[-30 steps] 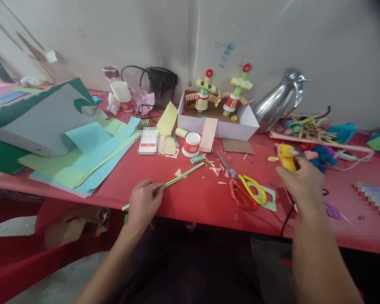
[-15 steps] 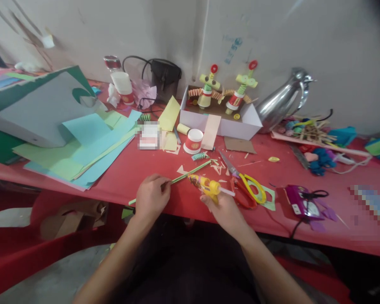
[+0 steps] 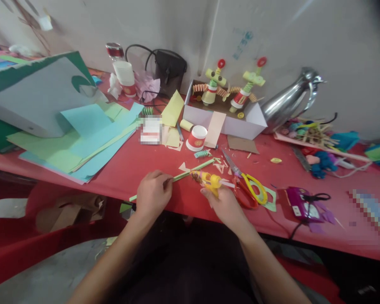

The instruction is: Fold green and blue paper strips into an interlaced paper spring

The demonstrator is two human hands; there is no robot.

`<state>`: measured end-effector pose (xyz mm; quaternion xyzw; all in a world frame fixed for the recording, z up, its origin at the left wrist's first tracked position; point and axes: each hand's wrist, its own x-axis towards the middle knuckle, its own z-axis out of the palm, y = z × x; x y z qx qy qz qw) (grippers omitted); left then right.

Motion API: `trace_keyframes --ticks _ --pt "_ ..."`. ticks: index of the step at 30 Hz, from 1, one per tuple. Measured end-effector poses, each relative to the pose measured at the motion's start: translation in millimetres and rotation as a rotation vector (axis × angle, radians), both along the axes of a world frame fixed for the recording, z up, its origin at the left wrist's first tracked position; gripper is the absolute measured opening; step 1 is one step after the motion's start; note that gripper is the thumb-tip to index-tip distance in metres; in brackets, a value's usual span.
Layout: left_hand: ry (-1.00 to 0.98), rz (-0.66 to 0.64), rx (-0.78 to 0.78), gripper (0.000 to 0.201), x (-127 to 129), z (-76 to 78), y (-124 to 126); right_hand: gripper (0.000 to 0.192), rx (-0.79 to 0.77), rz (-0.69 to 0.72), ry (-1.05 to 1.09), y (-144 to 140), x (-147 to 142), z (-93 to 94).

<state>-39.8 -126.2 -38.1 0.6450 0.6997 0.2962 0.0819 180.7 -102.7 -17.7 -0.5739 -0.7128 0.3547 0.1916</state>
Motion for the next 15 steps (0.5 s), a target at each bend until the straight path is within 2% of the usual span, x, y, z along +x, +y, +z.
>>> trace_keyframes --ticks 3,8,12,15 --pt "-0.003 0.002 0.001 0.024 -0.1 0.2 -0.4 0.042 0.025 -0.035 -0.038 -0.5 -0.7 3.0" --pt "0.011 -0.017 0.029 0.024 -1.1 -2.3 0.0 0.039 0.019 0.104 0.015 -7.1 -6.0 7.9" --pt "-0.013 -0.028 0.049 0.024 -2.0 -5.1 0.8 0.043 0.043 -0.012 -0.041 -1.9 -1.7 5.0" --pt "-0.027 -0.047 0.060 0.025 -2.7 -5.6 1.3 0.041 0.068 0.030 0.001 -4.3 -4.4 4.1"
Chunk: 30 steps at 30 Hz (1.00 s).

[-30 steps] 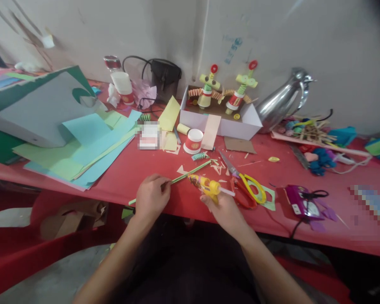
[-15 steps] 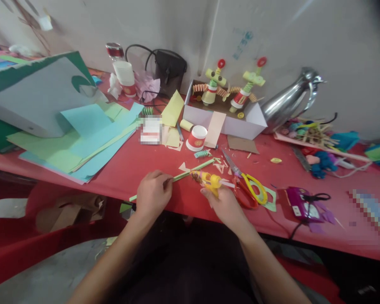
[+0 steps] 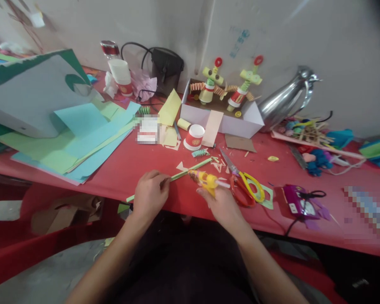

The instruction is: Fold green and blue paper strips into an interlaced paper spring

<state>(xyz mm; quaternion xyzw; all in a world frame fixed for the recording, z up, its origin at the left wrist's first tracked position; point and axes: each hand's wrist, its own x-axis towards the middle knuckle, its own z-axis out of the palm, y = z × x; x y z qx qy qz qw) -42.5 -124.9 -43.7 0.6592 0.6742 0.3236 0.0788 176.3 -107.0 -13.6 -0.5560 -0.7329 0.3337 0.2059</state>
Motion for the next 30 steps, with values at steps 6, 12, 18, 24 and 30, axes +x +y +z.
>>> trace_keyframes --ticks 6,12,18,24,30 --pt "-0.041 -0.034 -0.012 0.031 -3.8 -0.4 -2.2 0.039 -0.056 0.094 0.106 -15.9 -15.6 2.7" --pt "-0.087 -0.032 -0.050 0.034 -6.9 -0.4 -3.1 0.039 -0.095 0.096 0.129 -14.9 -16.8 2.1" --pt "-0.093 -0.034 -0.054 0.032 -7.5 1.3 -1.7 0.038 -0.067 0.104 0.149 -11.2 -15.3 1.6" --pt "-0.081 -0.025 -0.054 0.031 -7.9 0.7 -0.2 0.039 -0.020 0.037 0.047 -8.5 -6.8 0.8" --pt "-0.080 -0.008 -0.054 0.032 -7.0 2.2 0.3 0.041 0.019 -0.083 0.013 1.5 2.6 -5.3"
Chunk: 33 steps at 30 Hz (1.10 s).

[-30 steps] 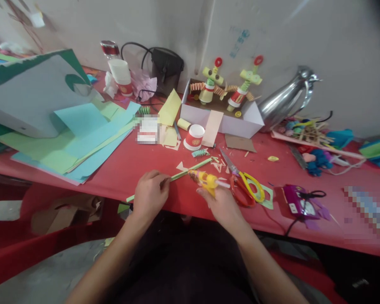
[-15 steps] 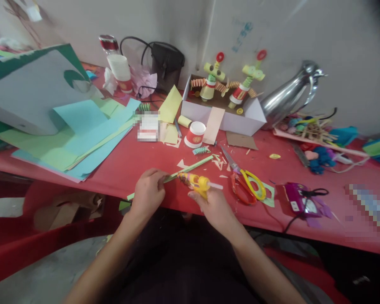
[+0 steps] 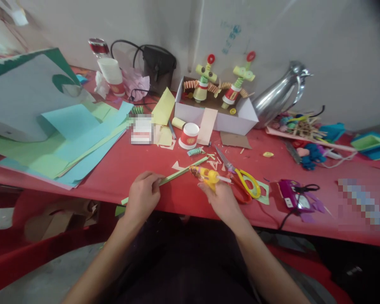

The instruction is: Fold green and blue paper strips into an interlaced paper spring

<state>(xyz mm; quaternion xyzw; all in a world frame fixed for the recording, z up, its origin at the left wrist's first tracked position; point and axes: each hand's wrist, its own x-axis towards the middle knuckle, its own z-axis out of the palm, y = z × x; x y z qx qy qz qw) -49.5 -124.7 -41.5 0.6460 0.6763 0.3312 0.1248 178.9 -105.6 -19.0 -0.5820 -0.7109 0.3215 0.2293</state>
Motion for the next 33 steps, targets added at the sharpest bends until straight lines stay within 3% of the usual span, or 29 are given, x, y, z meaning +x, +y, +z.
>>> trace_keyframes --ticks 5,8,13,17,21,24,25,27,29,31,33 --pt "0.002 -0.006 0.005 0.029 -2.4 -1.8 0.4 0.040 0.024 0.116 0.047 2.0 1.5 2.2" --pt "0.000 -0.017 0.006 0.027 -4.0 -2.7 0.5 0.041 0.064 0.011 -0.064 11.0 20.2 12.3" --pt "-0.022 -0.023 -0.001 0.028 -3.7 -1.6 0.2 0.048 0.145 -0.188 -0.390 51.5 82.3 23.9" --pt "-0.033 -0.047 0.011 0.029 -3.8 -0.7 -1.9 0.046 0.231 -0.378 -0.714 91.5 131.3 10.6" --pt "0.005 -0.117 0.048 0.031 -8.9 -1.8 -1.8 0.044 0.270 -0.394 -0.792 106.8 151.8 -0.4" --pt "0.094 -0.181 0.069 0.034 -14.4 -3.9 1.3 0.036 0.470 -0.415 -0.753 92.4 127.9 2.3" --pt "0.127 -0.207 0.078 0.035 -15.9 -4.6 2.6 0.038 0.551 -0.349 -0.697 83.8 112.0 3.4" --pt "0.187 -0.247 0.090 0.037 -17.7 -5.6 4.7 0.042 0.631 -0.068 -0.495 64.5 73.4 3.0" --pt "0.241 -0.272 0.096 0.040 -18.1 -5.8 5.6 0.047 0.584 0.276 -0.315 47.0 35.0 -1.8" --pt "0.303 -0.293 0.103 0.042 -17.7 -5.6 5.0 0.048 0.534 0.414 -0.256 35.5 7.0 -9.4" --pt "0.365 -0.315 0.125 0.042 -17.4 -5.6 3.4 0.046 0.506 0.454 -0.266 31.1 -6.7 -16.5"
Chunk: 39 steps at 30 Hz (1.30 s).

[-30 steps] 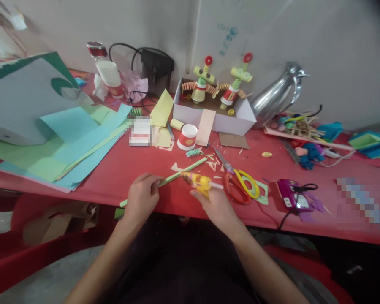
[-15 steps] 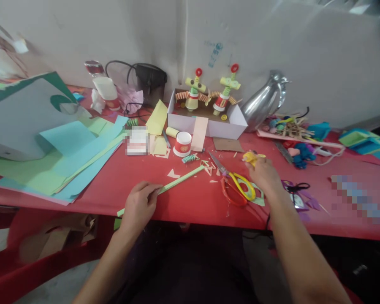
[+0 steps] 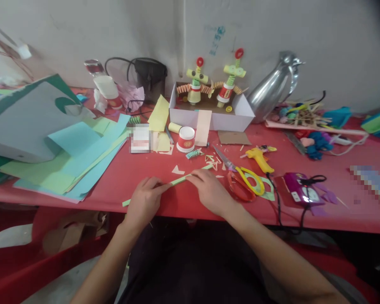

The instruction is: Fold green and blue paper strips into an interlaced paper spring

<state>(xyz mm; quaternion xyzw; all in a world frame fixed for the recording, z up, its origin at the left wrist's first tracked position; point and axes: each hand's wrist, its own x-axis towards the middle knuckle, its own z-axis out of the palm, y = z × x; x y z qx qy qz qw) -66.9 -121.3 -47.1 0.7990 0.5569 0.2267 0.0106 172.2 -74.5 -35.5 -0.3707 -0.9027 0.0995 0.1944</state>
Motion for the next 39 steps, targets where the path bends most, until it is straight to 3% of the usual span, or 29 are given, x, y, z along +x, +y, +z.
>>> trace_keyframes --ticks 4,9,16,24,27,31,34,39 --pt "0.111 -0.046 0.045 0.042 -1.3 -1.4 -2.6 0.043 0.013 0.011 -0.080 3.8 -0.5 -3.6" --pt "0.142 -0.085 0.017 0.043 -2.6 -0.8 0.1 0.041 0.020 -0.008 -0.180 5.8 -3.5 5.6" --pt "0.144 -0.063 -0.115 0.041 6.7 15.4 6.0 0.034 -0.004 -0.028 -0.182 1.1 -15.3 12.2" --pt "-0.088 0.082 -0.227 0.021 3.5 15.1 10.3 0.044 -0.075 -0.068 -0.135 15.4 -1.8 17.4" --pt "-0.073 0.083 -0.237 0.015 4.6 16.1 12.6 0.034 -0.060 -0.148 -0.123 30.9 5.6 20.1" --pt "-0.049 0.123 -0.250 0.014 3.0 17.8 13.9 0.017 -0.156 -0.132 -0.070 45.9 17.5 19.1" --pt "-0.082 0.146 -0.239 0.016 -2.6 18.9 16.7 0.015 -0.233 -0.123 0.031 44.4 25.2 24.3" --pt "-0.180 0.121 -0.190 0.020 -12.0 31.1 30.4 0.022 -0.381 -0.228 0.205 28.8 29.0 44.5"
